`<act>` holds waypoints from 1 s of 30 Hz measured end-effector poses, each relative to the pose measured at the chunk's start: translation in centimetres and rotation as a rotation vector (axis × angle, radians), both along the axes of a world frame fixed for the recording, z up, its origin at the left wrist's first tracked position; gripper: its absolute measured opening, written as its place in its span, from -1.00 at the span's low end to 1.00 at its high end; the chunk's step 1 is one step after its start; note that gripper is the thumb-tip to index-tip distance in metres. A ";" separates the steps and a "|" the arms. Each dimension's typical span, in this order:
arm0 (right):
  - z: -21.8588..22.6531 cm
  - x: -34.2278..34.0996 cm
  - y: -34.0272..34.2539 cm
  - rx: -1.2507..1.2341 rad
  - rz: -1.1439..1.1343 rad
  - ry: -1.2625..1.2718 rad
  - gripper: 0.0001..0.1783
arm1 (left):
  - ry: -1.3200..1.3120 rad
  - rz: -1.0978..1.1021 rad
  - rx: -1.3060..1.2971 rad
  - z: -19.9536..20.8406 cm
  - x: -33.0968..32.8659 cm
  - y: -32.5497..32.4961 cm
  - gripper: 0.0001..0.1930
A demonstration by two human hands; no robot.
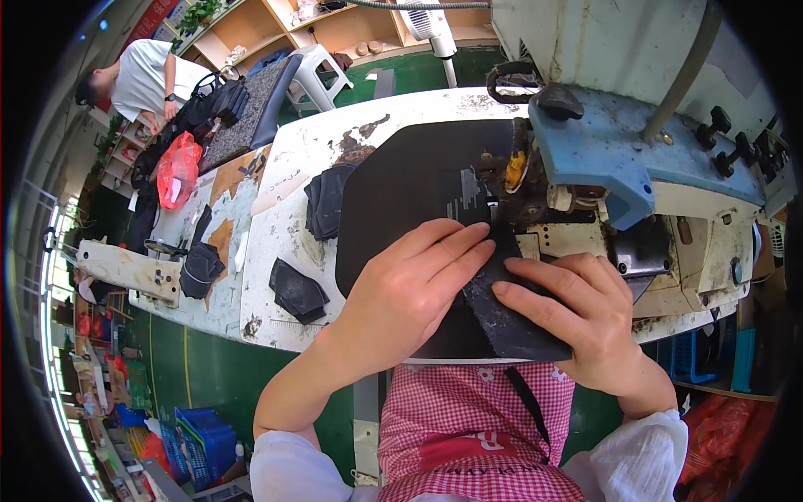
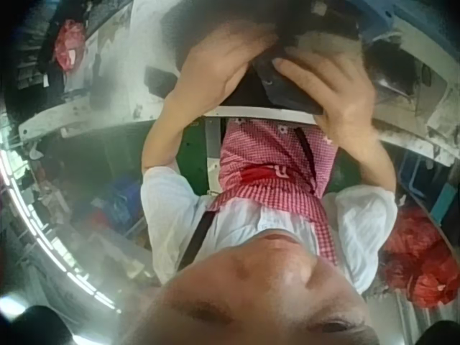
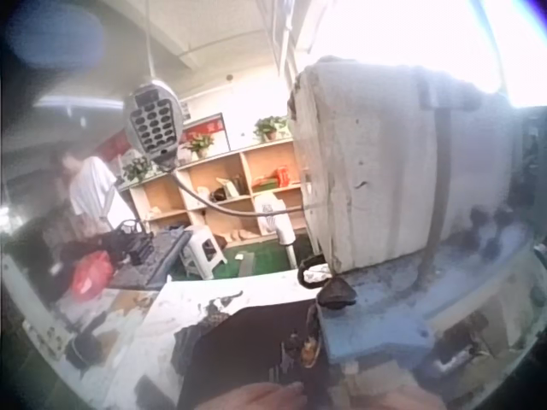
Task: The person feeds fabric pieces through a machine one at a time, stacks the pieces on the table, secures a bundle of pieces with a rubber band, and folds and rubs a fabric piece by hand.
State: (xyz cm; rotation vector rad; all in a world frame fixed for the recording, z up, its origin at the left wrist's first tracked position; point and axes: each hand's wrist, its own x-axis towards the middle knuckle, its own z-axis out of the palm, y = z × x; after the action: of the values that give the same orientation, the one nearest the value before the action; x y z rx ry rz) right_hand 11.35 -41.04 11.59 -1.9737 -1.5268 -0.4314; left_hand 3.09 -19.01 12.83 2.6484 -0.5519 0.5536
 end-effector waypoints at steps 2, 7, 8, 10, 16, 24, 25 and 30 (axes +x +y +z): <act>-0.1 0.0 0.0 0.001 0.010 -0.012 -0.39 | 0.005 0.011 0.015 0.0 -0.1 -0.1 -0.50; -0.3 0.0 0.3 0.037 0.018 -0.025 -0.34 | -0.040 0.008 0.009 -0.1 0.1 -0.2 -0.49; -0.3 0.0 0.3 0.024 0.033 -0.012 -0.34 | -0.005 0.023 0.036 -0.1 0.1 -0.2 -0.49; -0.4 -0.2 0.4 -0.008 0.024 -0.020 -0.34 | -0.050 0.023 0.043 -0.1 0.1 -0.3 -0.48; -0.4 -0.1 0.8 0.058 0.035 -0.019 -0.37 | -0.070 0.025 0.060 -0.2 0.0 -0.2 -0.47; -0.1 -0.2 0.8 0.030 0.051 -0.023 -0.40 | -0.064 0.017 0.051 0.0 0.0 -0.1 -0.47; -0.1 -0.3 0.9 0.038 0.035 -0.037 -0.41 | -0.057 0.012 0.051 0.0 0.1 0.0 -0.47; 0.0 -0.4 1.0 0.030 0.023 0.043 -0.44 | -0.053 0.022 0.064 -0.2 0.3 0.0 -0.46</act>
State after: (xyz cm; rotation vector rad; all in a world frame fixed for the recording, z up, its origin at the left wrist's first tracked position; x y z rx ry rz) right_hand 10.93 -40.03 11.64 -1.9292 -1.5060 -0.3971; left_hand 3.43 -19.05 12.68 2.7103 -0.5659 0.6243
